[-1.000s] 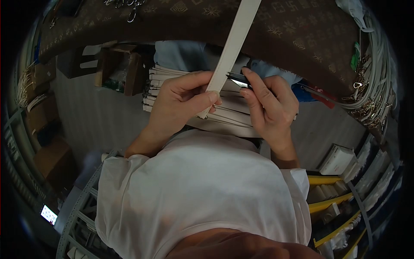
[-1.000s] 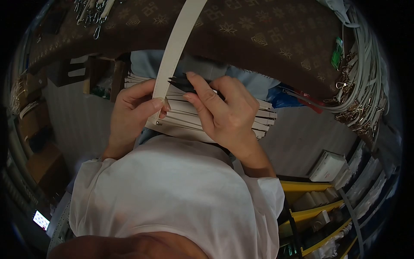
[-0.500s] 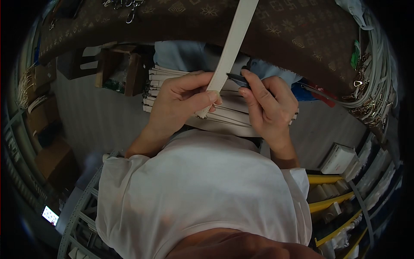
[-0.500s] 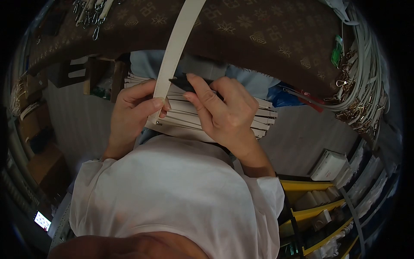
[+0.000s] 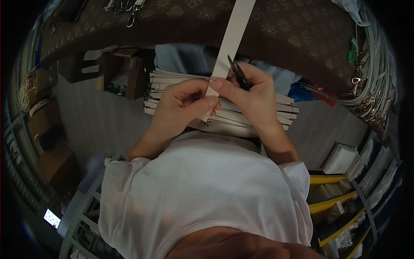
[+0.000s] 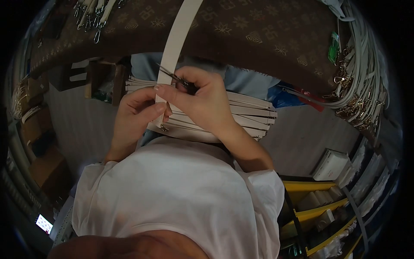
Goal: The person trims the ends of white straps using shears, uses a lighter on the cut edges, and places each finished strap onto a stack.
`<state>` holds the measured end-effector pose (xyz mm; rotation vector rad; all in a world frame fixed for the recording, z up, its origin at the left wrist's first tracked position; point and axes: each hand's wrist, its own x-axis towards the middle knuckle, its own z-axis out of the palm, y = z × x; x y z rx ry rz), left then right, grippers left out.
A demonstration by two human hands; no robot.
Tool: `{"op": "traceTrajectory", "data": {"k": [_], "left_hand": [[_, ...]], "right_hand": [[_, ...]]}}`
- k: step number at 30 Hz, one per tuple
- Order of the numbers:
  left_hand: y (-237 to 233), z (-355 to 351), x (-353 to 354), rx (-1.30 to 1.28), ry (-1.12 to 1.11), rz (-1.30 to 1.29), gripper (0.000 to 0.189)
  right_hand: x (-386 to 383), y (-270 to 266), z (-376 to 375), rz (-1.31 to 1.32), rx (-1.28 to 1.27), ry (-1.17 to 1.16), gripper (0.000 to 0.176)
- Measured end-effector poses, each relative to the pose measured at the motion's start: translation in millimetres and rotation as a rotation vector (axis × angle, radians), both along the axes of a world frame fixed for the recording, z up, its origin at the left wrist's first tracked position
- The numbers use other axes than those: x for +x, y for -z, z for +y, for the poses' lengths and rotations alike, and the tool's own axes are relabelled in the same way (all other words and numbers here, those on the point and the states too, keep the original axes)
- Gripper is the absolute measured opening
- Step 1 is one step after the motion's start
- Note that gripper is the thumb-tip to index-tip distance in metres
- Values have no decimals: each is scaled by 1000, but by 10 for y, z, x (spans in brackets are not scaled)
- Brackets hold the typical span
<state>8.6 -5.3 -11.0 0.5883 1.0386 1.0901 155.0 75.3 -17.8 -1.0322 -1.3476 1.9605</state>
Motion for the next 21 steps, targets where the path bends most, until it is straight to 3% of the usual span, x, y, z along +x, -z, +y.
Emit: {"op": "traceTrajectory", "data": {"k": [4,6,14,17,19,21], "left_hand": [[-57,-117,-51,-43,-9,7,19],[-63,-180,-92,-61,48,51,18],[160,-586,-613,-3,336,436,17],[194,-713,-867,-70,256,545,16],[176,-726,-996,-270,89,599,15],[209,-766,-1143,-265,73,586,14]], "right_hand": [[-150,-51,227,72,-18,106,15],[-199,-127,383,231,-211,196,12],[286,-332,780,462,6,403,15],[643,-392,818,513,70,516,16],[881,-424,799,539,114,589,17],[1133,-390,611,547,45,729,21]]}}
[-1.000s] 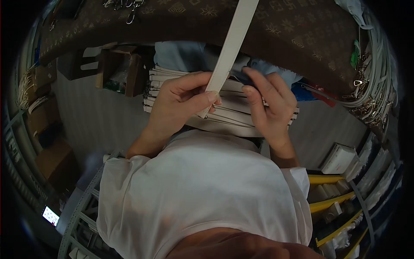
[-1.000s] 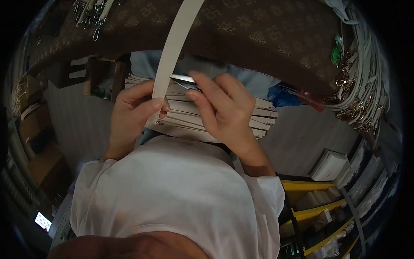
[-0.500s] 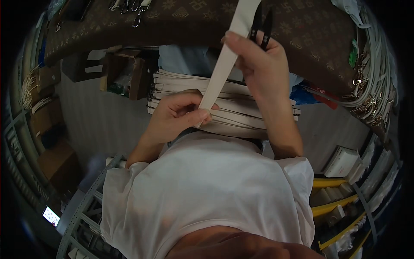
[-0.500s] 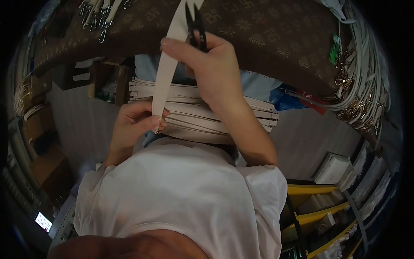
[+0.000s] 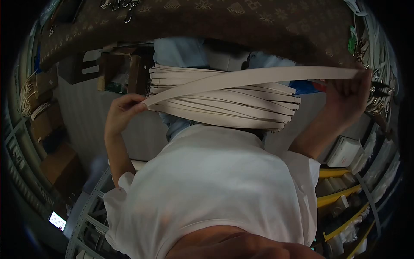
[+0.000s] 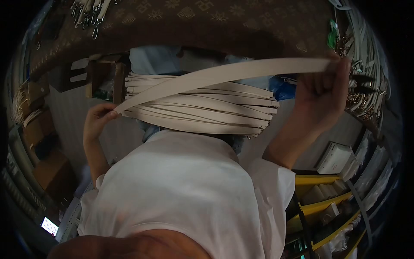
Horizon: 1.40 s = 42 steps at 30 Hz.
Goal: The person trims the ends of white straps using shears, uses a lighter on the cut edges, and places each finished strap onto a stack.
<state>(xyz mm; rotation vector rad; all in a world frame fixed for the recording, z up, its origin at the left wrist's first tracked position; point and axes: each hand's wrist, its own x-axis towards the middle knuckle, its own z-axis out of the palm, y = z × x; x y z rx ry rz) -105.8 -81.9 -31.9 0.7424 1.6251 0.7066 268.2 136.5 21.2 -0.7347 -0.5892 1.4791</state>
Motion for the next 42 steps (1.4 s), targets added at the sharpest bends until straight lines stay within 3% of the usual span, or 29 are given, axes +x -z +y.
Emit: {"op": "traceTrajectory", "data": {"k": [2,4,8,9,11,12,13,14,16,17,19,21,23,24,26,27,28,30,32,34,36,38,40,42], "left_hand": [[25,9,-84,14,-18,-5,14],[3,34,-115,64,256,143,13],[-33,134,76,-15,459,358,13],[12,119,88,32,514,409,13],[-4,146,141,88,573,475,13],[-55,192,192,235,624,666,12],[-105,273,225,389,668,870,12],[-146,376,238,408,661,913,12],[-239,597,274,494,447,806,11],[-307,746,328,517,442,839,11],[-439,1153,442,754,174,969,10],[-425,1652,420,1082,120,1167,9],[-296,2143,327,1126,44,1432,10],[-238,2298,306,1142,37,1439,10],[-166,2549,311,885,75,1673,14],[-186,2588,296,906,70,1675,14],[-215,2592,250,913,95,1612,15],[-295,2541,307,922,126,1547,16],[-543,2248,510,839,-45,924,18],[-702,1934,764,584,-145,-7,21],[-651,1614,959,432,-17,-282,22],[-553,1380,1152,449,39,-257,22],[-446,1242,1208,410,33,-274,21],[-393,1132,1221,385,3,-350,22]], "right_hand": [[252,132,-290,-114,-39,38,22],[402,299,-640,-221,-227,175,23],[684,721,-1340,-494,-625,193,26],[739,780,-1473,-488,-626,192,26],[844,832,-1662,-748,-975,-173,28],[887,805,-1684,-731,-953,-171,28],[917,783,-1665,-1077,-842,-277,27],[895,786,-1597,-1416,-701,-368,27],[762,714,-1364,-1348,-538,-256,25],[710,649,-1265,-1312,-421,-160,23],[461,550,-994,-1180,-287,-164,22],[167,500,-790,-1065,-163,-172,20],[-147,444,-683,-965,4,-317,13],[-282,372,-654,-1025,141,-372,13],[-478,277,-625,-1086,291,-402,14],[-549,266,-616,-1059,401,-419,12],[-606,261,-601,-1033,509,-438,10],[-688,268,-570,-948,449,-400,9],[-761,261,-519,-859,373,-376,9],[-835,204,-409,-586,-32,-431,10],[-985,156,-303,-475,-87,-461,11],[-1098,152,-284,-365,-142,-488,12],[-1146,178,-298,-244,-70,-703,11],[-1166,216,-272,-341,-89,-771,10]]}}
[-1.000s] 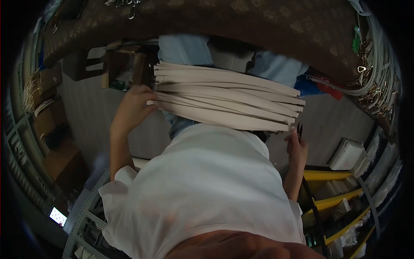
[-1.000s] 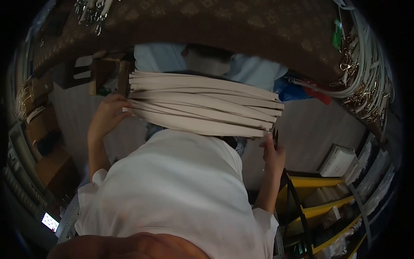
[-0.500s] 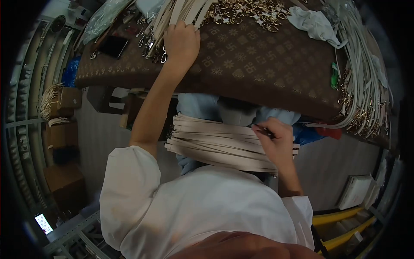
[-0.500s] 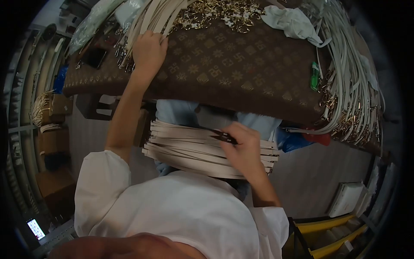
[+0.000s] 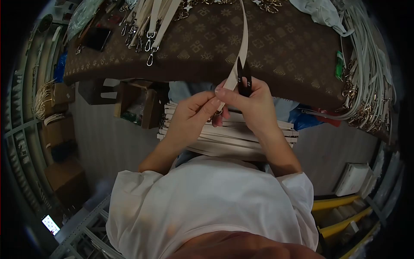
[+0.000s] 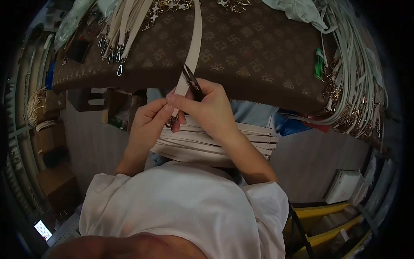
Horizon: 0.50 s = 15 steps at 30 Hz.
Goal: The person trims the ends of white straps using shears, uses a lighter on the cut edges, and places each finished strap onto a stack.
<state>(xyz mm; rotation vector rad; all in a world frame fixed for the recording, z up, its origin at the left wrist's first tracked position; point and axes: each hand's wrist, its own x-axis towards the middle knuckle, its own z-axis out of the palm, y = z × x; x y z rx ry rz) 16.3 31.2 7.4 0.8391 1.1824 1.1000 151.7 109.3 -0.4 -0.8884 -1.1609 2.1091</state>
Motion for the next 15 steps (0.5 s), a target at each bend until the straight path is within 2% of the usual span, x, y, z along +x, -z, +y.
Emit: {"op": "traceTrajectory", "data": {"k": [3,5,6,10,12,15], "left_hand": [[2,-97,-15,-42,-52,-158,23],[-37,-152,-46,-70,-29,-153,24],[-51,-175,-62,-90,2,-144,25],[-43,-235,-89,-124,27,-142,22],[-17,-249,-58,-7,-21,-107,21],[-86,-211,-23,-9,-92,-163,24]], "right_hand": [[-67,-59,31,53,-74,-14,10],[-102,-53,95,-8,-47,156,11],[-121,-63,131,60,-60,222,12],[-107,-97,167,-17,-33,202,14],[-114,-59,135,2,-55,152,15],[-135,-26,66,-59,-39,89,17]]}}
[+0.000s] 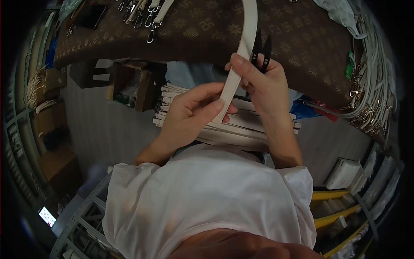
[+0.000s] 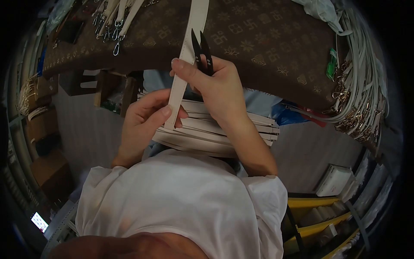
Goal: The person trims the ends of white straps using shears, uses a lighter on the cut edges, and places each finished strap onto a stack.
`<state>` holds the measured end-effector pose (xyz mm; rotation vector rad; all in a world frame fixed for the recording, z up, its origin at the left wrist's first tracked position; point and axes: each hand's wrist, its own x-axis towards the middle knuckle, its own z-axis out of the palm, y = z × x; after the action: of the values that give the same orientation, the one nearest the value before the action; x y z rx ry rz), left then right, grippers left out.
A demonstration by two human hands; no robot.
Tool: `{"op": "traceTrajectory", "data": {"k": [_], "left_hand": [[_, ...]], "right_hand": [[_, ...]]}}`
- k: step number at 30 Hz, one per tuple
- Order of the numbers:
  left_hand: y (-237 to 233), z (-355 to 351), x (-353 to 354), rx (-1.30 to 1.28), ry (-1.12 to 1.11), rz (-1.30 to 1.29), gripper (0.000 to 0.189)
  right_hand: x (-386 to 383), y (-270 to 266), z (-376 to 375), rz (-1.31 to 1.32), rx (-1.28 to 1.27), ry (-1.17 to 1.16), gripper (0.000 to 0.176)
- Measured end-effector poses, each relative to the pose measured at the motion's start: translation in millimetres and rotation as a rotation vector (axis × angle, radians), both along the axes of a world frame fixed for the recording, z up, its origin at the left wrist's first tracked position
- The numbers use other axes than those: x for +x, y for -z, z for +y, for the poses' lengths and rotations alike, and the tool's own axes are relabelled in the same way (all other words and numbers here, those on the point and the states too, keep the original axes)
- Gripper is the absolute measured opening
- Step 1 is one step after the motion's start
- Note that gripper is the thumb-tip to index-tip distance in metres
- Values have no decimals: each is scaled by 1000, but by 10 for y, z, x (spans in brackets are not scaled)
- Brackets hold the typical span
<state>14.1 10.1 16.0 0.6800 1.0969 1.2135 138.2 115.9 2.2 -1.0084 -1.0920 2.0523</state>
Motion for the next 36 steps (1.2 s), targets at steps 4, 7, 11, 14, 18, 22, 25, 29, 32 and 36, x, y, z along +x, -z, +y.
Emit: {"op": "traceTrajectory", "data": {"k": [4,7,11,14,18,22,25,29,32,36], "left_hand": [[31,-17,-49,-12,53,-19,30],[73,-33,-72,-9,-4,-29,35],[113,-40,-72,39,7,-58,38],[130,-34,-58,37,-23,-64,38],[186,-46,-56,76,-22,-51,39],[153,-36,-63,64,-22,-55,39],[147,-33,-68,28,-12,-62,38],[171,-39,-78,21,-21,-83,37],[172,-37,-79,25,-24,-100,36],[176,-35,-74,13,-31,-115,36]], "right_hand": [[43,-7,-70,-127,80,31,23],[162,66,-110,-234,476,209,25],[318,34,-179,-427,972,126,27],[349,46,-222,-503,1133,70,30],[321,94,-222,-541,1307,49,30],[313,84,-214,-551,1318,21,27],[315,85,-215,-556,1322,24,27],[310,88,-221,-573,1336,36,28],[307,95,-218,-567,1358,33,29],[312,100,-222,-571,1374,26,30]]}}
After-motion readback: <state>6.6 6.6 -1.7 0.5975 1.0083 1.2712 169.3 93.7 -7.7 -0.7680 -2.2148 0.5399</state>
